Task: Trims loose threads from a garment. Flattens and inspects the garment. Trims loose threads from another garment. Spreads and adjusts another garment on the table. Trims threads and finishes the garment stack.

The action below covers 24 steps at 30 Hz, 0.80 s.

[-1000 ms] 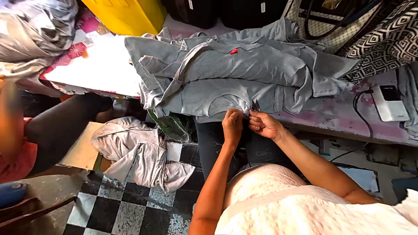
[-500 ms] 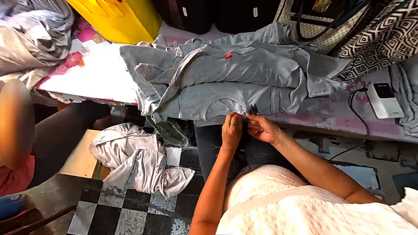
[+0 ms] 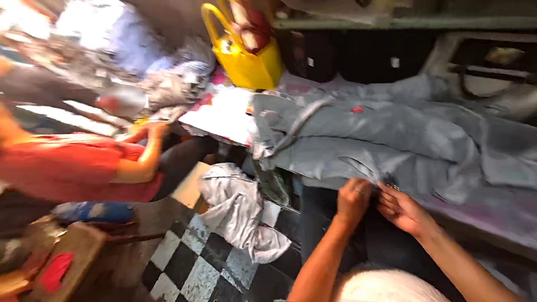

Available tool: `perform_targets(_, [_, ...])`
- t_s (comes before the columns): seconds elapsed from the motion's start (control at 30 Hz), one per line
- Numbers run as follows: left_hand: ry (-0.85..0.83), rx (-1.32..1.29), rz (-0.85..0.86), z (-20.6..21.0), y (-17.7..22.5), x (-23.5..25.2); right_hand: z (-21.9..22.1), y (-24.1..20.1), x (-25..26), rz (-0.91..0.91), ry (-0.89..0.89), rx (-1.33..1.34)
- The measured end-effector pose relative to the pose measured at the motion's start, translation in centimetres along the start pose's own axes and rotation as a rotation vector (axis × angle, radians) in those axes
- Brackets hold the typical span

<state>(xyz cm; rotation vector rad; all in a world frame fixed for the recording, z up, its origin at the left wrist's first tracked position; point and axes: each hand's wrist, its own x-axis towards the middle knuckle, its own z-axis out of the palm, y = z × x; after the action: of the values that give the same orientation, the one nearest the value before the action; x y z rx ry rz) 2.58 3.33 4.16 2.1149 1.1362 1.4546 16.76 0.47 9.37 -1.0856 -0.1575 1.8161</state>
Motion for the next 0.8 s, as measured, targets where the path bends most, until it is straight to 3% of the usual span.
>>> perform_targets(0.17, [-0.014, -0.163, -0.074, -0.9, 0.5, 0.1, -0.7, 0.3, 0.8, -0.158, 0.016, -0.106])
perform_targets(0.43, [0.033, -0.207, -0.134, -0.5, 1.2, -0.1, -1.0, 0.9, 1.0, -0.319, 0.081, -0.228])
perform_targets(0.57, [0.024, -0.172, -0.147, -0.6, 1.1, 0.1, -2.0, 0.2, 0.4, -0.424, 0.053, -0.531])
perform_targets(0.8, [-0.009, -0.074, -0.154, -1.1, 1.4, -0.2, -0.5, -3.3, -2.9, -0.083, -0.127, -0.804])
